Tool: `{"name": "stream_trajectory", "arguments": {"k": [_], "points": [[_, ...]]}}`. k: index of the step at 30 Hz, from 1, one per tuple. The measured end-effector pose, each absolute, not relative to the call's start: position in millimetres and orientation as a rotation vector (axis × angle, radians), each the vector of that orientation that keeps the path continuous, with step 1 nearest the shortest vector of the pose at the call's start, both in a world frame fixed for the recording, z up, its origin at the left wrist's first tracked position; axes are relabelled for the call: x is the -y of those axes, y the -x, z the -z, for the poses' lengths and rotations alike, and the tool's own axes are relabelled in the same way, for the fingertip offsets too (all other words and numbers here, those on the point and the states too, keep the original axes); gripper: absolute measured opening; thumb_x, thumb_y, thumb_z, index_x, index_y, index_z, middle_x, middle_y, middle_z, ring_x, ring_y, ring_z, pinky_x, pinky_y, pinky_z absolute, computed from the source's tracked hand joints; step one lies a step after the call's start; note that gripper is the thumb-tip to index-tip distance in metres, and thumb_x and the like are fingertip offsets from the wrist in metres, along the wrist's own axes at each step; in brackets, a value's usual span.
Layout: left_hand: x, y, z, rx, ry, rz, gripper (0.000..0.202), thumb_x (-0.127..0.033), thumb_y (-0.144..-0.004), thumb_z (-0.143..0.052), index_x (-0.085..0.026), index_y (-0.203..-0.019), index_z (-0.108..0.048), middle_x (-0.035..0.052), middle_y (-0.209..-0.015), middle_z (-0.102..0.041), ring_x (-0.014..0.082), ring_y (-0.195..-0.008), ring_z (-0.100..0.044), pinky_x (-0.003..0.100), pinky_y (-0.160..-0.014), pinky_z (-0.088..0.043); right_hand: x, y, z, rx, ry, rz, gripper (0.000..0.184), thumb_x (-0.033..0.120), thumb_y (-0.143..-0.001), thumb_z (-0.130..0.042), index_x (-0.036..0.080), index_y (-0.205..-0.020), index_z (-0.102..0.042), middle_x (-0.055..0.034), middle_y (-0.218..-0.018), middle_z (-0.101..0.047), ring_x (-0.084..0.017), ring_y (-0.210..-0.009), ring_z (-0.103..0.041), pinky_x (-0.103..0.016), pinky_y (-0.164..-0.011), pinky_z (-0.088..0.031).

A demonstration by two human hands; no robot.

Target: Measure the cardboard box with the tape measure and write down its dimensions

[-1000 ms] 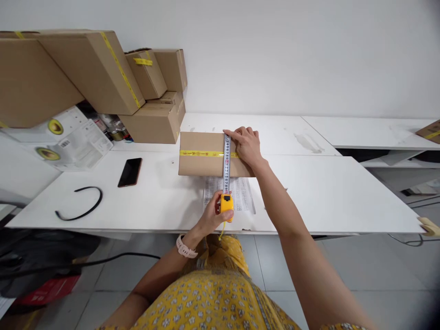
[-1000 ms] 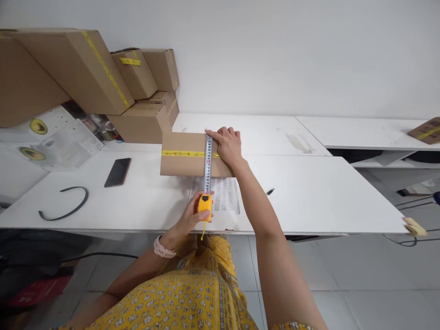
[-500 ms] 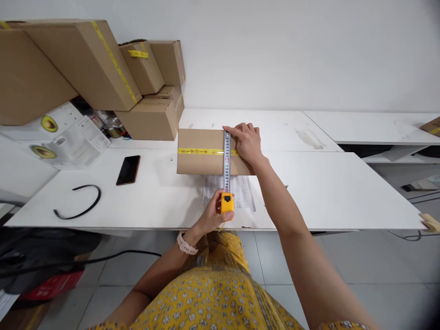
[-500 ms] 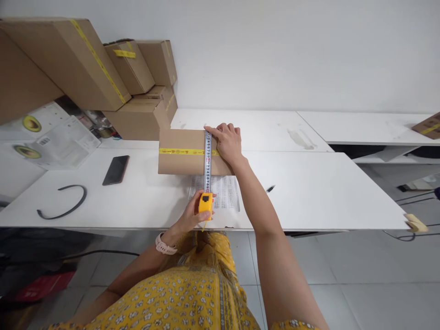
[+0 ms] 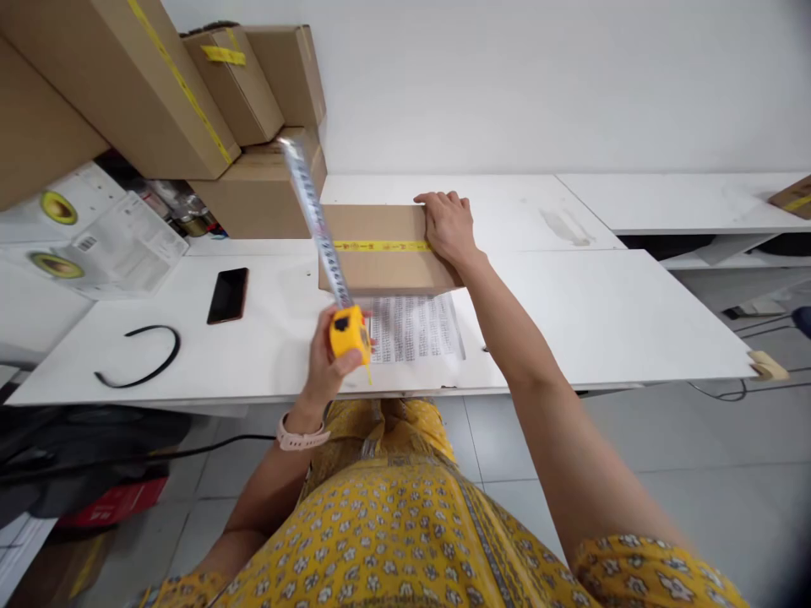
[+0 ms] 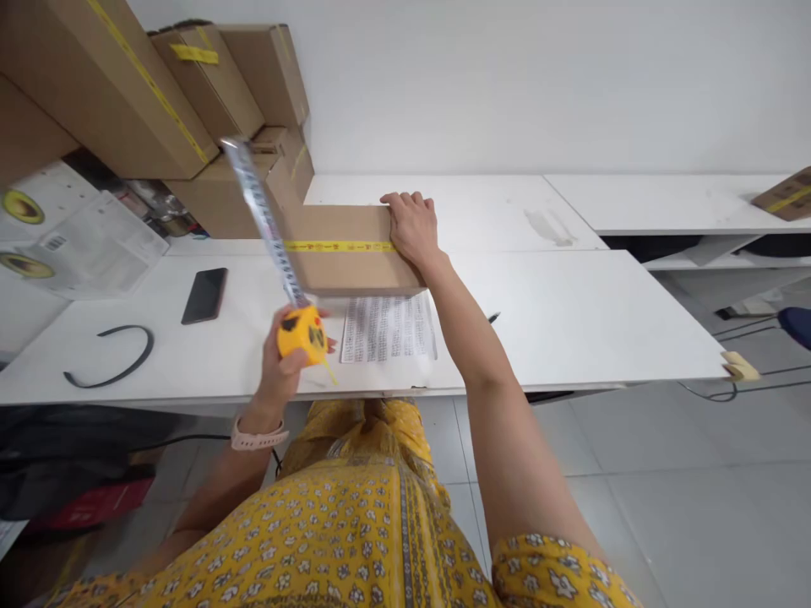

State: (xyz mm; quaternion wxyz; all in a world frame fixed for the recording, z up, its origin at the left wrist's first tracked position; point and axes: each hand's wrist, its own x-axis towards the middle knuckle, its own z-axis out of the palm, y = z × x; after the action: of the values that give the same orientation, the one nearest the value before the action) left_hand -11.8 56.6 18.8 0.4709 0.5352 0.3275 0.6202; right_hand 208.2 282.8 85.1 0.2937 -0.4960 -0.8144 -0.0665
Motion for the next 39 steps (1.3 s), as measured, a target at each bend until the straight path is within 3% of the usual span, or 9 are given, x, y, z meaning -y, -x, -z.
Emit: {"name": "stream_trajectory", "arguments": {"k": [8,16,20,23,28,34,39], "points": [[-37.5,48.5,-11.6,-0.963,-1.343,-1.558,0.065,-0.051,-0.076,-0.08,-0.027,-0.129,-0.051,0.0078,-0.12,-0.067,0.0163,-0.075,-0.074,0.029,-0.063,-0.066,-217.6,-207.7,-69.6,2.073,1.265,0.283,0.052,0.048,-0.106,-0.022,0.023,-0.129,-0.061,-0.0132,-0.118,-0.065,-0.031,-0.119,-0.051,-0.05,-0.103,-0.034],[-13.6,49.5,-5.5,-0.972,-1.334,-1.357,0.066,-0.048,-0.076,-0.079,-0.028,-0.131,-0.048,0.0095,-0.124,-0.063,0.0185,-0.08,-0.072,0.03,-0.064,-0.063,-103.9,-221.6,-7.1,2.074,1.175,0.19,0.03,0.039,-0.099,-0.054,0.027,-0.123,-0.068,-0.0106,-0.122,-0.069,-0.027,-0.115,-0.057,-0.045,-0.098,-0.037],[-1.9,42.9,-21.4,-0.939,-1.532,-0.877,0.069,-0.042,-0.075,-0.079,-0.027,-0.134,-0.048,0.0087,-0.122,-0.062,0.019,-0.087,-0.066,0.031,-0.072,-0.058,-86.8,-233.1,-18.0,1.75,1.153,-0.101,0.034,0.041,-0.102,-0.047,0.028,-0.127,-0.065,-0.0093,-0.119,-0.07,-0.025,-0.112,-0.06,-0.046,-0.098,-0.044],[0.5,33.5,-34.2,-0.876,-1.661,-0.558,0.073,-0.041,-0.07,-0.078,-0.024,-0.134,-0.049,0.0062,-0.112,-0.062,0.0208,-0.09,-0.061,0.034,-0.078,-0.055,-87.6,-248.2,-39.2,1.418,1.102,-0.463,0.044,0.05,-0.104,-0.036,0.028,-0.135,-0.058,-0.0069,-0.108,-0.071,-0.021,-0.094,-0.064,-0.042,-0.086,-0.052],[-1.0,24.7,-42.7,-0.878,-1.757,-0.319,0.077,-0.038,-0.064,-0.079,-0.023,-0.135,-0.051,0.0057,-0.109,-0.062,0.0232,-0.09,-0.06,0.036,-0.078,-0.053,-87.6,-265.1,-55.8,1.196,1.01,-0.815,0.034,0.053,-0.097,-0.056,0.026,-0.11,-0.069,0.0002,-0.076,-0.062,-0.014,-0.068,-0.057,-0.031,-0.066,-0.05],[-7.6,26.3,-40.7,-0.921,-1.643,-0.572,0.097,-0.038,-0.073,-0.079,-0.031,-0.156,-0.029,0.0109,-0.137,-0.055,0.0299,-0.117,-0.06,0.047,-0.101,-0.05,-71.1,-248.3,-45.3,1.254,1.017,-0.812,0.025,0.048,-0.096,-0.06,0.025,-0.101,-0.068,0.0016,-0.077,-0.059,-0.011,-0.064,-0.051,-0.027,-0.06,-0.046],[-20.6,18.0,-50.2,-0.97,-1.721,-0.89,0.1,-0.038,-0.075,-0.083,-0.034,-0.157,-0.027,0.0109,-0.136,-0.057,0.0313,-0.122,-0.06,0.052,-0.106,-0.048,-52.4,-212.9,-35.2,1.652,0.976,-0.639,0.025,0.044,-0.1,-0.051,0.026,-0.106,-0.068,-0.0049,-0.096,-0.066,-0.019,-0.086,-0.061,-0.037,-0.076,-0.053]]}}
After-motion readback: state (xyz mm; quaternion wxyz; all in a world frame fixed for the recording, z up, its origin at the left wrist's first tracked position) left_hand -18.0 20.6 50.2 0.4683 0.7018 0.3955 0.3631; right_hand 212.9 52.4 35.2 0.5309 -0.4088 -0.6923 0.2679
